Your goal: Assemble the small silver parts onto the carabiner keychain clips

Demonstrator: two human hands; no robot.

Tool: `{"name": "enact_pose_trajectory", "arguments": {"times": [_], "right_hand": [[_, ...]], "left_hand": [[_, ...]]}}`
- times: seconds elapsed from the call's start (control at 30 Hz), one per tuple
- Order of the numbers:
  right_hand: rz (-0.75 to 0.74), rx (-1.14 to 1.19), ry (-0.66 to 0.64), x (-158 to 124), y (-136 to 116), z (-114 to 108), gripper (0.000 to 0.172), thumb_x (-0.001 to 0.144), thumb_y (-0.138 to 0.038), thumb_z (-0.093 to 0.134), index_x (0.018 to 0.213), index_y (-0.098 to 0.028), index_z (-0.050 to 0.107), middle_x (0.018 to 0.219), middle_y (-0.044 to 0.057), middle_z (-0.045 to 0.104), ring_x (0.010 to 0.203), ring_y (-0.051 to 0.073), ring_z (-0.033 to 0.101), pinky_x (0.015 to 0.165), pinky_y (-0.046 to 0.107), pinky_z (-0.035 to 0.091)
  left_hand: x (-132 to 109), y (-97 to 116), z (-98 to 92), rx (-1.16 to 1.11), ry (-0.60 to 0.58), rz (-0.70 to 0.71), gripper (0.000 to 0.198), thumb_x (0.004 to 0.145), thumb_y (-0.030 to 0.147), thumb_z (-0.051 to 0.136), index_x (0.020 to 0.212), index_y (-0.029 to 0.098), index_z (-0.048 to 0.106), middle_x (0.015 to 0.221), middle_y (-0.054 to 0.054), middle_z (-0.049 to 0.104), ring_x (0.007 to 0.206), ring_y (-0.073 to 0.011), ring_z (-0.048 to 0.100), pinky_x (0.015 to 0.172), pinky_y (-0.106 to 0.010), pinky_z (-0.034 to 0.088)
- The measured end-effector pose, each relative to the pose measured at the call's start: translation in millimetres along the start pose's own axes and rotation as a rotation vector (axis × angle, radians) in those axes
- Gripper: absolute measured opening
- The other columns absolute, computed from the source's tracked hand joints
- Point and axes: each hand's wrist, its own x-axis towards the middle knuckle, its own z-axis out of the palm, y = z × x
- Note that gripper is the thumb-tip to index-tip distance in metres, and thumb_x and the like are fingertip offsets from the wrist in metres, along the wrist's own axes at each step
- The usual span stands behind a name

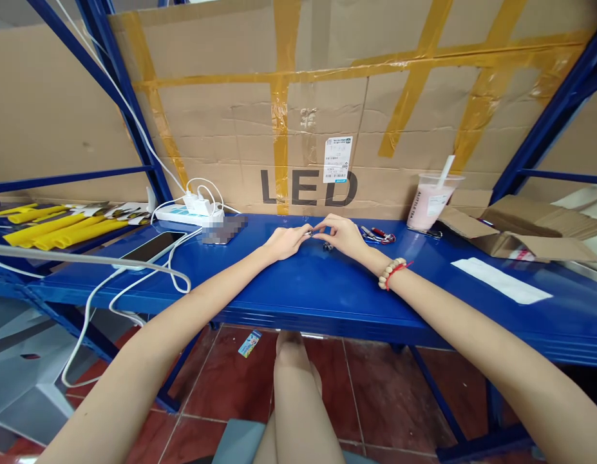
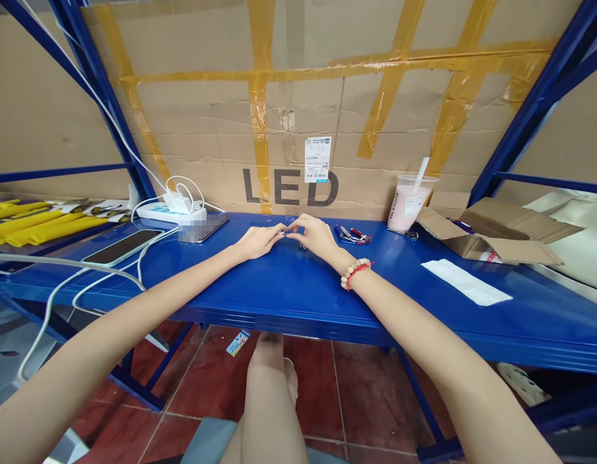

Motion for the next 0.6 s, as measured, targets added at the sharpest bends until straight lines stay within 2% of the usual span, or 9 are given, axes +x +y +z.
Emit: {"name": "enact_pose_trajectory", "arguments": {"times": [0.3, 0.6], "right_hand": [[0.065, 0.016, 0.056, -0.3, -0.3, 8.3, 0.026, 0.077, -0.044, 0.060, 0.086, -0.021, 0.068, 0.081, 0.002, 0.062, 0.055, 0.010, 0.047, 0.052, 0.023, 0.033], [0.064, -0.017, 0.035, 1.4, -0.9, 7.9, 0.014, 0.080, -0.033, 0.060, 0.081, -0.022, 0.069, 0.087, 0.000, 0.061, 0.058, 0.008, 0.048, 0.054, 0.022, 0.032]], "left_hand": [[4.3, 0.9, 0.6, 0.018, -0.023, -0.066, 0.033, 0.096, 0.037, 0.018, 0.117, 0.023, 0.039, 0.109, -0.005, 0.064, 0.094, -0.0232, 0.062, 0.064, -0.026, 0.043], [5.1, 3.0, -1.0, 0.040, -0.040, -0.084, 0.034, 0.095, 0.038, 0.018, 0.118, 0.024, 0.040, 0.110, -0.005, 0.064, 0.094, -0.0239, 0.062, 0.065, -0.027, 0.042]]}}
